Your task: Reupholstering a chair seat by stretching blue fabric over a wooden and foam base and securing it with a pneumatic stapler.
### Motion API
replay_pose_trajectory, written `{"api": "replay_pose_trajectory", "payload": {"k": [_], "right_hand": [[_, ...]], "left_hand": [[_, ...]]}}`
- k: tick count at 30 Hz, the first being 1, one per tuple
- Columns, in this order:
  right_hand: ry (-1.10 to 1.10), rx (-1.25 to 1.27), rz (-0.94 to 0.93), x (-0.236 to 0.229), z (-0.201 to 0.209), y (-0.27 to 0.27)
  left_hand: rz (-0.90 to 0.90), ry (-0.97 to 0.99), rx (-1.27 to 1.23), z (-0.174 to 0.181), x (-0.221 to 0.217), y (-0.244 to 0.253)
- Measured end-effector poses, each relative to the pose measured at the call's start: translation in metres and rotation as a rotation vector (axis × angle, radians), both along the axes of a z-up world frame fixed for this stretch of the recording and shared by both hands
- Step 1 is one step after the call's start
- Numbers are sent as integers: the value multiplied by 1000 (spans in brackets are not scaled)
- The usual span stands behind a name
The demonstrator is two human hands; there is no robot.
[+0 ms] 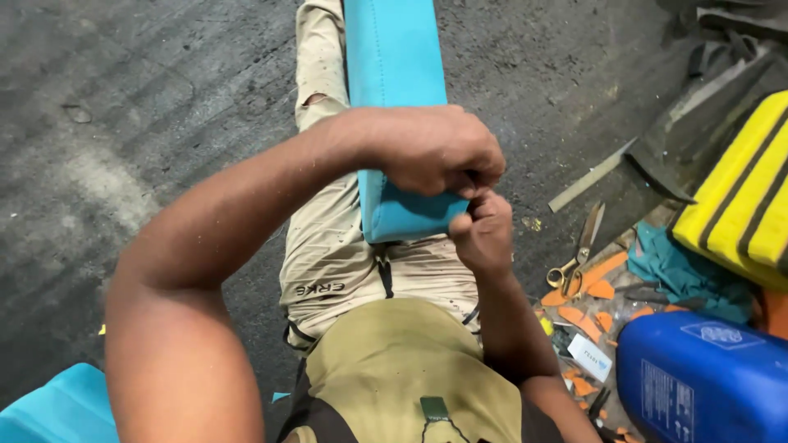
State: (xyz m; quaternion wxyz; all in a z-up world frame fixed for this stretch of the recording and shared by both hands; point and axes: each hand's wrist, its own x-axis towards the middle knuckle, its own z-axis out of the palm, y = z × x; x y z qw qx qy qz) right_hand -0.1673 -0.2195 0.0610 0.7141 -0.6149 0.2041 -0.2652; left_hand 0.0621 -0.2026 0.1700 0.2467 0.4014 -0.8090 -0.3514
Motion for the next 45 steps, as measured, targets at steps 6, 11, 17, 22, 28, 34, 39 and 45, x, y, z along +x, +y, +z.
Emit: {"api": "replay_pose_trajectory", "payload": {"k": [6,11,17,22,28,34,39,45], "right_hand": [[-42,-23,50,43,24,19],[-62,48,80,79,22,46],[-256,33,90,108,-9,78],[-227,154,77,130,-31,97],[-237,-32,124,139,-37,100],[-185,-335,315,98,-87,47],[759,-795,-243,-13,-124,-39],[1568,-540,-153,-239,-450,-67]], "left_hand": [[366,290,-224,-23,33,55],[962,410,-327,-88,20,143],[1182,813,-160,-104,2,183],[1330,683,-90,-114,12,197],[1524,467,30,-116,10,195],[1634,194,69,-95,-10,196],[1621,112,40,-79,-18,206],[1573,36,16,-87,-16,211]]}}
